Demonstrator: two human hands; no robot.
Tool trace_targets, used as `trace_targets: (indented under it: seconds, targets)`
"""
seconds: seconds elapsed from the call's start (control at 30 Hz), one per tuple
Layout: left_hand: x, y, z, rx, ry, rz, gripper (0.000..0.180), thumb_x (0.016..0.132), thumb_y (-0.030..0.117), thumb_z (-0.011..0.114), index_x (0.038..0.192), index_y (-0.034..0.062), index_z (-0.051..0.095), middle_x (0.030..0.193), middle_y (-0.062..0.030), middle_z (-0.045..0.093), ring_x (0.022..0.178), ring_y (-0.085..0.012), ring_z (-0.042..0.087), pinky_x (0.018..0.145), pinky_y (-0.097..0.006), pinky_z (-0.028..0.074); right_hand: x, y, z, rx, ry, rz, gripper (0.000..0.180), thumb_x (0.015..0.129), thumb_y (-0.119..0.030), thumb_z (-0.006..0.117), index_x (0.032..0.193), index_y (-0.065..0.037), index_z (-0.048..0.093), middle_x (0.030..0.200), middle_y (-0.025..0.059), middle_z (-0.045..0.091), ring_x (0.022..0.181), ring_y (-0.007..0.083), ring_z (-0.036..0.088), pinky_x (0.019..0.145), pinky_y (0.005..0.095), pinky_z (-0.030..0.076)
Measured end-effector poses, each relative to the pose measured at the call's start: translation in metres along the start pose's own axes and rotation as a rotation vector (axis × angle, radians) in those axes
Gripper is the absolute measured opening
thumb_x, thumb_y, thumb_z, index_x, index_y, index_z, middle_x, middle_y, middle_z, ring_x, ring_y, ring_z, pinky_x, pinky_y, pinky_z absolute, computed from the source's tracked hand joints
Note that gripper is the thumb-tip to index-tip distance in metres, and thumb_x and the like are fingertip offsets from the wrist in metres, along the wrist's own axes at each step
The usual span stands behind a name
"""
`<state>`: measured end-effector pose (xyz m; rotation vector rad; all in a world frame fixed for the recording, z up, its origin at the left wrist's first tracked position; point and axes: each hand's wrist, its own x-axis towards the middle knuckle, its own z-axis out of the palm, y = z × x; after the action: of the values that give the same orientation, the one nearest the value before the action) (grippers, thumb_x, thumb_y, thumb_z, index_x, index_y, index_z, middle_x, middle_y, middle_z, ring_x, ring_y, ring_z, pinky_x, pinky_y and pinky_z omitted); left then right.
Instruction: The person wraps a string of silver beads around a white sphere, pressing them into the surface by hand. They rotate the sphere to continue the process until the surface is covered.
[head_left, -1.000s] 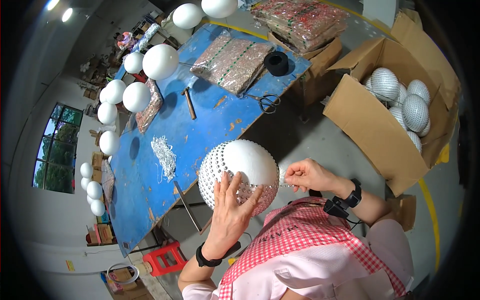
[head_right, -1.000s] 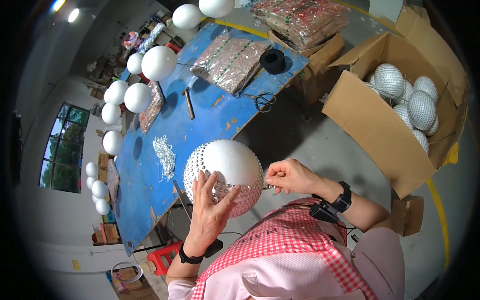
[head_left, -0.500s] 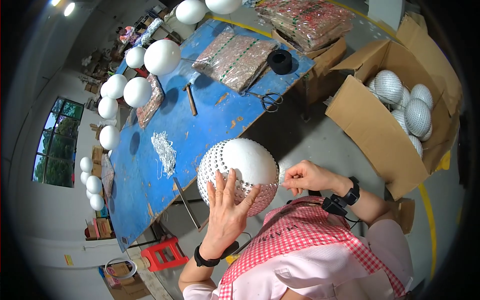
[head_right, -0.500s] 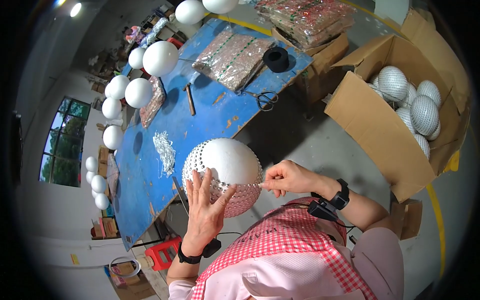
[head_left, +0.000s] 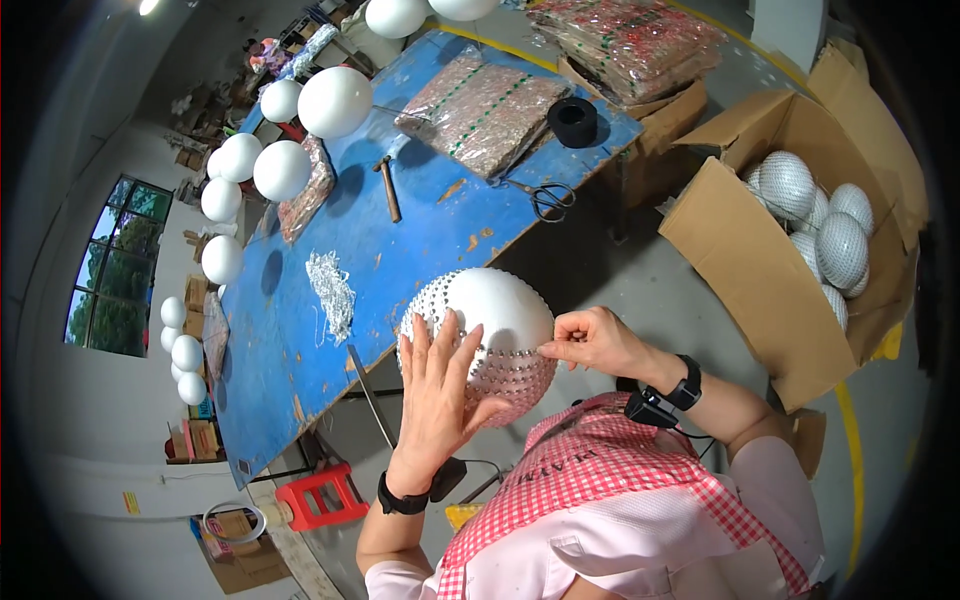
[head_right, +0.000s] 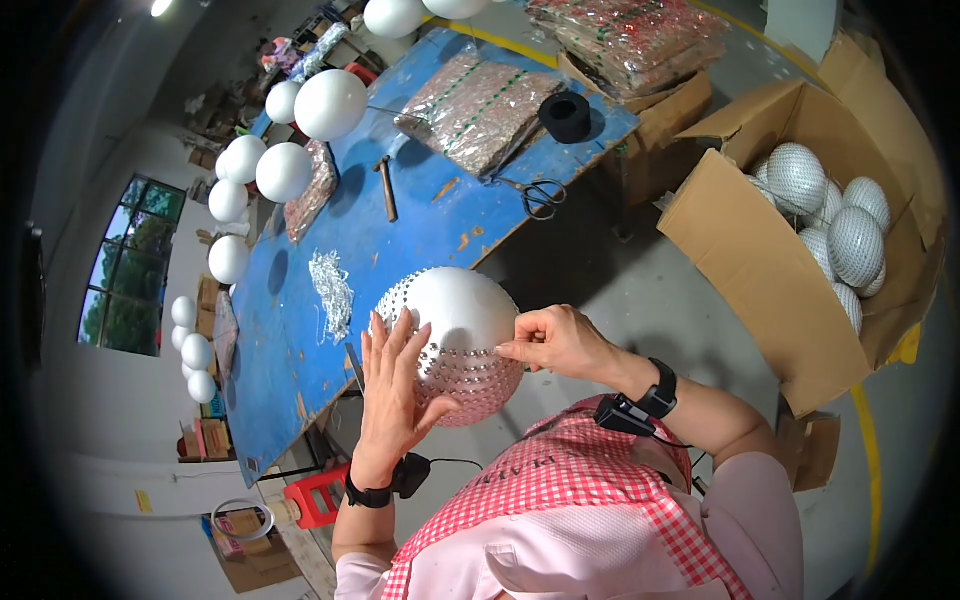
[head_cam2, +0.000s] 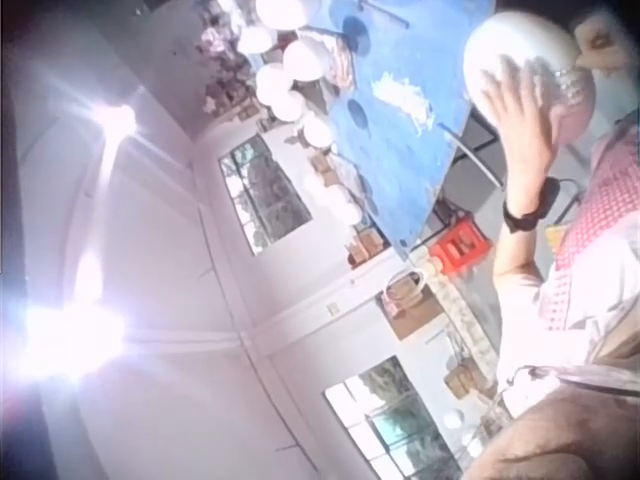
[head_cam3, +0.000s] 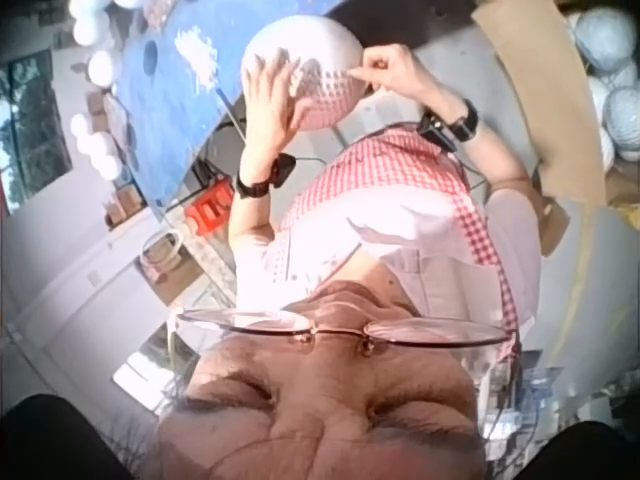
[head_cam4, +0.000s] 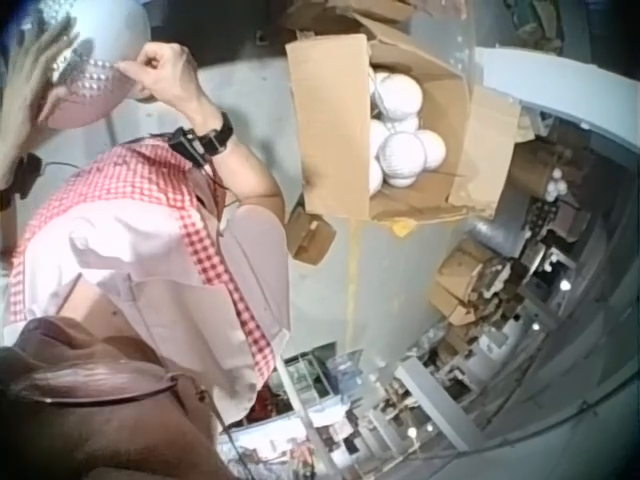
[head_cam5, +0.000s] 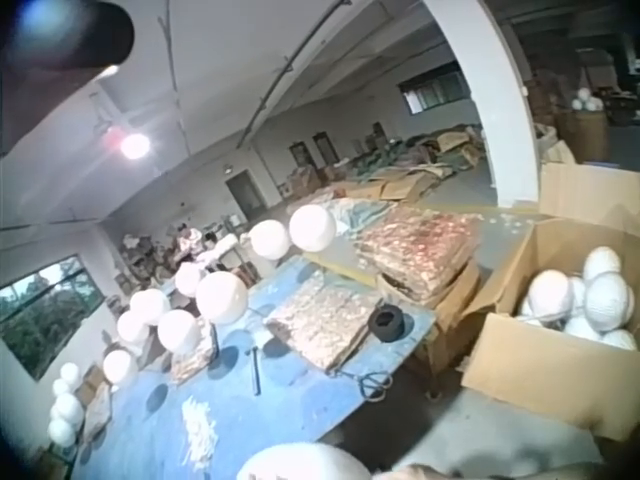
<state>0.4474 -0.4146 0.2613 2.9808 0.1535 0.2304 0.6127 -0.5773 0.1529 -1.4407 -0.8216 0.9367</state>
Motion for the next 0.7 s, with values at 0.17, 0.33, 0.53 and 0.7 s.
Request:
trace_targets:
  seconds: [0.17,0.33,0.53,0.7]
  targets:
    - [-0.002,0.01,0.013,0.131,-0.009,0.069,0.057,0.08,0.024,0.073,0.134,0.0289,0.056,0.149,-0.0188,0.033,0.139,-0.0433,0.03,0.11,-0.063,0.02,-0.004,-0.008,0.001,0.048,-0.015,-0.029,0.032,0.091,-0.026,0.066,0.068,-0.004,0.06,0.057,-0.0005,0.058,0.051,0.0048,0.054,0.047,0.0225,0.041]
    - [-0.003,0.009,0.016,0.112,-0.041,0.047,0.054,0.081,0.018,0.071,0.132,0.0288,0.057,0.149,-0.0157,0.035,0.139,-0.0392,0.032,0.11,-0.064,0.019,-0.008,-0.022,-0.008,0.151,-0.144,-0.041,0.034,0.092,-0.026,0.064,0.066,-0.004,0.059,0.056,-0.0012,0.057,0.05,0.0048,0.054,0.046,0.0215,0.04]
    - [-0.001,0.009,0.012,0.088,-0.047,0.043,0.053,0.082,0.013,0.07,0.131,0.0277,0.058,0.148,-0.0163,0.035,0.139,-0.0393,0.031,0.11,-0.064,0.019,0.006,-0.008,-0.009,0.059,-0.141,0.125,0.034,0.09,-0.026,0.067,0.067,-0.004,0.058,0.058,-0.0006,0.057,0.051,0.005,0.055,0.045,0.0206,0.041]
    - [0.0,0.001,0.004,0.113,0.048,0.032,0.059,0.078,-0.003,0.063,0.132,0.0214,0.058,0.142,-0.0185,0.041,0.136,-0.0405,0.035,0.111,-0.061,0.023,0.008,0.004,-0.015,0.035,0.037,-0.02,0.02,0.088,-0.016,0.071,0.079,-0.003,0.06,0.068,-0.0009,0.06,0.06,0.0025,0.054,0.049,0.0195,0.043]
